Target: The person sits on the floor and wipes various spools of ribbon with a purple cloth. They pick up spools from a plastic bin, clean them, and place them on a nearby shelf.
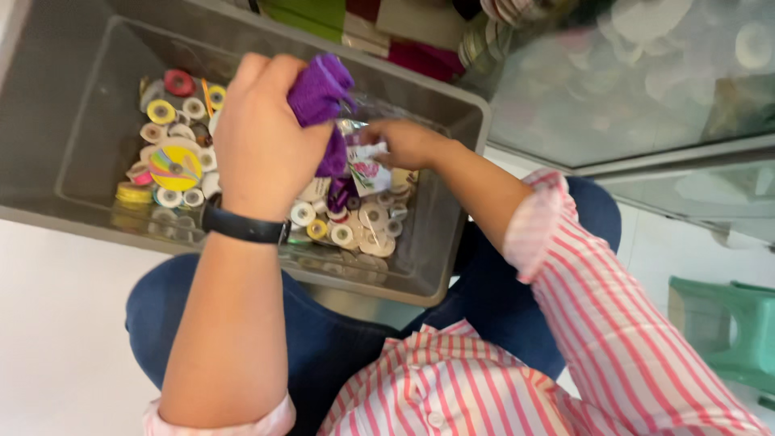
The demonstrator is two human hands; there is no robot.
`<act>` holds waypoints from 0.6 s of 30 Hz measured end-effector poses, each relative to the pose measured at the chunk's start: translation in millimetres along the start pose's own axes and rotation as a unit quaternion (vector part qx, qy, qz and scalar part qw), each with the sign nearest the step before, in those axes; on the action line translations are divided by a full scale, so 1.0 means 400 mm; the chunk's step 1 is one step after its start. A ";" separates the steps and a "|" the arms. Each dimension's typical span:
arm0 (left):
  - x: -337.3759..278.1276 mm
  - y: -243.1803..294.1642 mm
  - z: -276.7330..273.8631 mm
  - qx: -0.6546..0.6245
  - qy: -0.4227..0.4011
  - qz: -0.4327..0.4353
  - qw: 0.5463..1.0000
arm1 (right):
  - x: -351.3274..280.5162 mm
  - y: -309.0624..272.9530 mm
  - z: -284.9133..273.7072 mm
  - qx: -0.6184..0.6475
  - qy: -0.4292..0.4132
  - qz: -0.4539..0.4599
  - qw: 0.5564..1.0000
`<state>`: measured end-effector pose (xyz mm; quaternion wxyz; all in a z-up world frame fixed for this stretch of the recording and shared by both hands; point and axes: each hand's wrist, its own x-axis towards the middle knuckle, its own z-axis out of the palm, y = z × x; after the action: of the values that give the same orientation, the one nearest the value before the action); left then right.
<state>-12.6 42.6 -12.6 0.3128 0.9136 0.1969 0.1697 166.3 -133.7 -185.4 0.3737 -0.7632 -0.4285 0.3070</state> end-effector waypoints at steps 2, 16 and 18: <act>0.008 -0.004 0.005 0.007 0.001 -0.009 1.000 | -0.023 0.025 0.026 -0.293 -0.301 0.231 0.878; 0.004 -0.004 -0.009 0.001 0.005 -0.033 0.999 | -0.113 0.028 0.443 -0.108 -0.133 0.374 0.912; 0.001 0.002 -0.012 -0.006 0.000 -0.027 1.000 | -0.107 0.008 0.448 -0.146 -0.089 0.270 0.948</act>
<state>-14.0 44.7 -8.2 0.3231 0.9060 0.2202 0.1623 7.4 -117.7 -277.2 0.1214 -0.8664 -0.2779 0.3968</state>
